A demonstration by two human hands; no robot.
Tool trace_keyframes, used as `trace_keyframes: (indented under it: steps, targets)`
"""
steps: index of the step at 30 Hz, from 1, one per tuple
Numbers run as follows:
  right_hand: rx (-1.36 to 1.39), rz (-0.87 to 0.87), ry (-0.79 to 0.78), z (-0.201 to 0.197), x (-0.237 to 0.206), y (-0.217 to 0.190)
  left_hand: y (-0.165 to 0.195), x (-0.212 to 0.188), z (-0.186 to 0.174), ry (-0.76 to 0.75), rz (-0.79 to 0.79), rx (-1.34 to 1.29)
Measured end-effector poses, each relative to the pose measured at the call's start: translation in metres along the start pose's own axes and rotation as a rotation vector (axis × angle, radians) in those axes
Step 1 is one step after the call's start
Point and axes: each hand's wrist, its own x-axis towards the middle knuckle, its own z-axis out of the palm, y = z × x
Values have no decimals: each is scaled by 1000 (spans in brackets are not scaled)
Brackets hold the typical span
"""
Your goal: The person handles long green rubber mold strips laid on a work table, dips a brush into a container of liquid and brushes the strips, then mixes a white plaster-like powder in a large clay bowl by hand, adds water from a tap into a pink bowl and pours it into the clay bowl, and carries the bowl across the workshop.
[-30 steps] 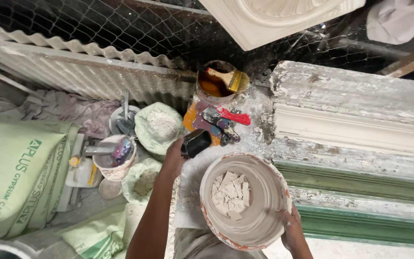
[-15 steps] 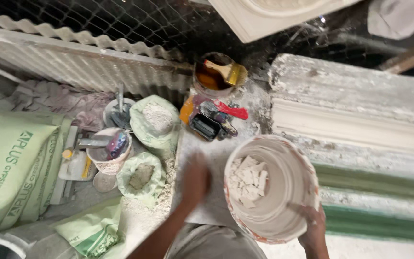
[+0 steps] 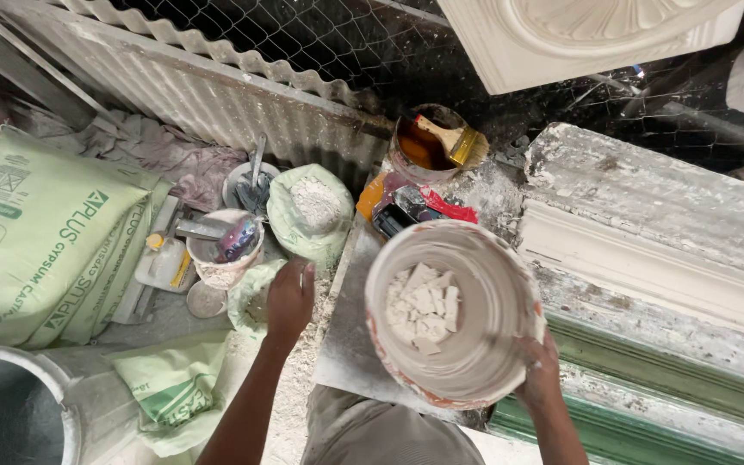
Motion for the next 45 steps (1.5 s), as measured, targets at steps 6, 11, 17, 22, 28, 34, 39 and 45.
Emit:
trace_keyframes:
  steps: [6,11,17,22,28,34,39,45]
  targets:
    - [-64,227,-150,73,-2,-60,47,2,3,-302,-361,-1225]
    - [199,283,-140,106,1,-47,53,-5,31,-393,-575,-1381]
    - [310,304,-228,100,17,-6,53,-39,68,-437,-661,-1206]
    - [275,370,-293,84,10,-24,41,-69,66,-516,-704,-1234]
    - [254,411,-329,113,30,-18,32,-82,63,-543,-725,-1254]
    - [279,389,-362,162,41,-1,56,-53,67,-514,-686,-1204]
    - [264,357,-349,161,51,-24,64,-36,25,-171,-444,-698]
    - [129,319,-301,105,24,-16,80,-45,6,-200,-489,-1470]
